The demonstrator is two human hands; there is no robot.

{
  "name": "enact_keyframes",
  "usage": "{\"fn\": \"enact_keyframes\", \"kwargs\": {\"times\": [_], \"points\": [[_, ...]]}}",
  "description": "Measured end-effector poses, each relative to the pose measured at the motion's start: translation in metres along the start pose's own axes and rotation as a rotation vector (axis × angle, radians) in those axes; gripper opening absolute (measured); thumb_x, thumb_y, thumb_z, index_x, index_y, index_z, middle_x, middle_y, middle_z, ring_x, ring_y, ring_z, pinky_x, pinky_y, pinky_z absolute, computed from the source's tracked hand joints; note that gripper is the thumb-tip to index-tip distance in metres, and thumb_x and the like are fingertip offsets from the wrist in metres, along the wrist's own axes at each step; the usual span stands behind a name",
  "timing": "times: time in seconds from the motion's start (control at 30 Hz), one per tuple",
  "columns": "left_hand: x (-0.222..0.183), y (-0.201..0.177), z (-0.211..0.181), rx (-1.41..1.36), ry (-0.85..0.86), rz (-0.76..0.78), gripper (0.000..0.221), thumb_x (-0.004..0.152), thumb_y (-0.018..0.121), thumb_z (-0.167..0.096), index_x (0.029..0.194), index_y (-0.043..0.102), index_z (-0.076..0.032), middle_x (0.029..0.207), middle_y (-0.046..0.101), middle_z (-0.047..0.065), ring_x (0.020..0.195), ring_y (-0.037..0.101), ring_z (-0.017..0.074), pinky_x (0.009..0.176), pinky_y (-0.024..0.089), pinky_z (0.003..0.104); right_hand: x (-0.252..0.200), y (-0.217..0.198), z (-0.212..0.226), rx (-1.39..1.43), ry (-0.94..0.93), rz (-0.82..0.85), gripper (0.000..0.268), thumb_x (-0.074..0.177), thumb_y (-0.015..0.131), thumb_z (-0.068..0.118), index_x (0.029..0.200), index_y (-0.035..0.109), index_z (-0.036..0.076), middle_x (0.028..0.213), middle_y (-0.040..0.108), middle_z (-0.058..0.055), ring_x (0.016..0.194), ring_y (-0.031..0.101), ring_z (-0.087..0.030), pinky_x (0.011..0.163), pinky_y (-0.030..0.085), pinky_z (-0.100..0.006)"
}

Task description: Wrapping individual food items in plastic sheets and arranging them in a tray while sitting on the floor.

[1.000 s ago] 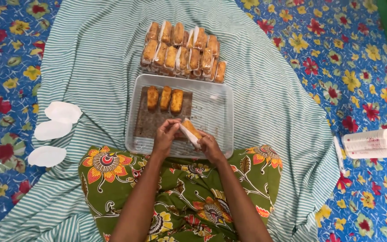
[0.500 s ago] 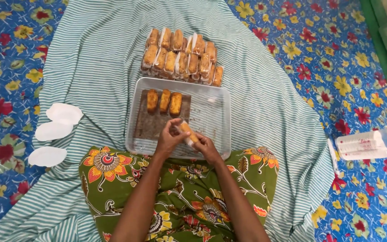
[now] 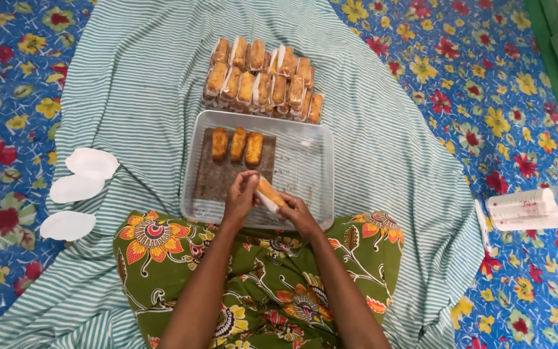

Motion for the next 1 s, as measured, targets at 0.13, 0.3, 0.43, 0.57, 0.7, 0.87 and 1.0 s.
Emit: {"fn": "enact_keyframes", "kwargs": {"times": [0.13,0.3,0.43,0.57,0.7,0.87,1.0], "points": [[-0.009,0.001,-0.021,-0.041,-0.057,-0.010,0.037,0.103,0.062,-0.033,0.130,0.061,-0.008,0.095,0.068,0.012,0.052,0.063,0.0135,0.040,0.055,0.022,-0.007,0.007,0.017,0.041,0.020,-0.008,0.055,0.082,0.067,0.013,0.135,0.064,-0.001,0.081,0.060,-0.003,0.063,0.054,-0.006,0.056,0.052,-0.023],[-0.015,0.003,-0.028,0.097,-0.035,0.140,0.078,0.076,0.094,-0.023,0.143,0.055,-0.015,0.114,0.066,0.015,0.068,0.063,0.0123,0.044,0.054,0.020,-0.004,0.007,0.018,0.096,0.007,-0.017,0.056,0.078,0.066,0.011,0.132,0.065,-0.004,0.077,0.058,-0.005,0.060,0.053,-0.007,0.053,0.050,-0.022],[-0.014,0.007,-0.026,0.079,-0.011,0.092,0.056,0.086,0.084,-0.017,0.136,0.060,-0.010,0.109,0.068,0.017,0.052,0.061,0.0154,0.038,0.054,0.025,-0.005,0.006,0.014,0.086,0.056,-0.028,0.057,0.080,0.067,0.012,0.134,0.064,-0.003,0.084,0.059,-0.005,0.066,0.054,-0.008,0.060,0.053,-0.023],[-0.010,0.004,-0.023,0.007,-0.009,0.013,0.038,0.097,0.071,-0.025,0.131,0.064,-0.007,0.105,0.068,0.014,0.053,0.064,0.0152,0.042,0.056,0.025,-0.002,0.004,0.007,0.085,0.067,-0.044,0.058,0.081,0.067,0.014,0.137,0.062,-0.002,0.085,0.060,-0.004,0.067,0.055,-0.006,0.060,0.053,-0.023],[0.000,-0.001,-0.010,-0.094,-0.039,-0.088,0.032,0.102,0.064,-0.027,0.127,0.064,-0.008,0.102,0.070,0.012,0.062,0.067,0.0134,0.049,0.058,0.023,-0.005,0.004,0.017,0.150,0.057,-0.141,0.061,0.081,0.067,0.013,0.140,0.059,-0.002,0.088,0.060,-0.007,0.068,0.056,-0.010,0.061,0.053,-0.025],[0.003,-0.006,-0.006,-0.030,-0.037,-0.146,0.018,0.099,0.068,-0.026,0.105,0.069,-0.009,0.081,0.070,0.009,0.057,0.065,0.0132,0.051,0.055,0.024,0.005,-0.011,-0.004,0.340,0.034,-0.354,0.057,0.080,0.067,0.014,0.135,0.063,0.003,0.080,0.061,-0.006,0.062,0.058,-0.012,0.056,0.055,-0.026],[-0.017,0.002,-0.034,0.051,0.079,-0.105,0.016,0.098,0.066,-0.015,0.111,0.070,-0.007,0.085,0.074,0.011,0.066,0.071,0.0149,0.064,0.060,0.028,0.015,-0.023,-0.025,0.533,0.009,-0.415,0.053,0.081,0.069,0.013,0.133,0.062,0.005,0.081,0.065,-0.010,0.063,0.062,-0.017,0.056,0.055,-0.028]]}}
Point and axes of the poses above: each hand's wrist, its own x-axis towards the middle knuckle, its own y-axis out of the palm, z = x × y, the point moved 2 cm from there along x, towards the middle knuckle
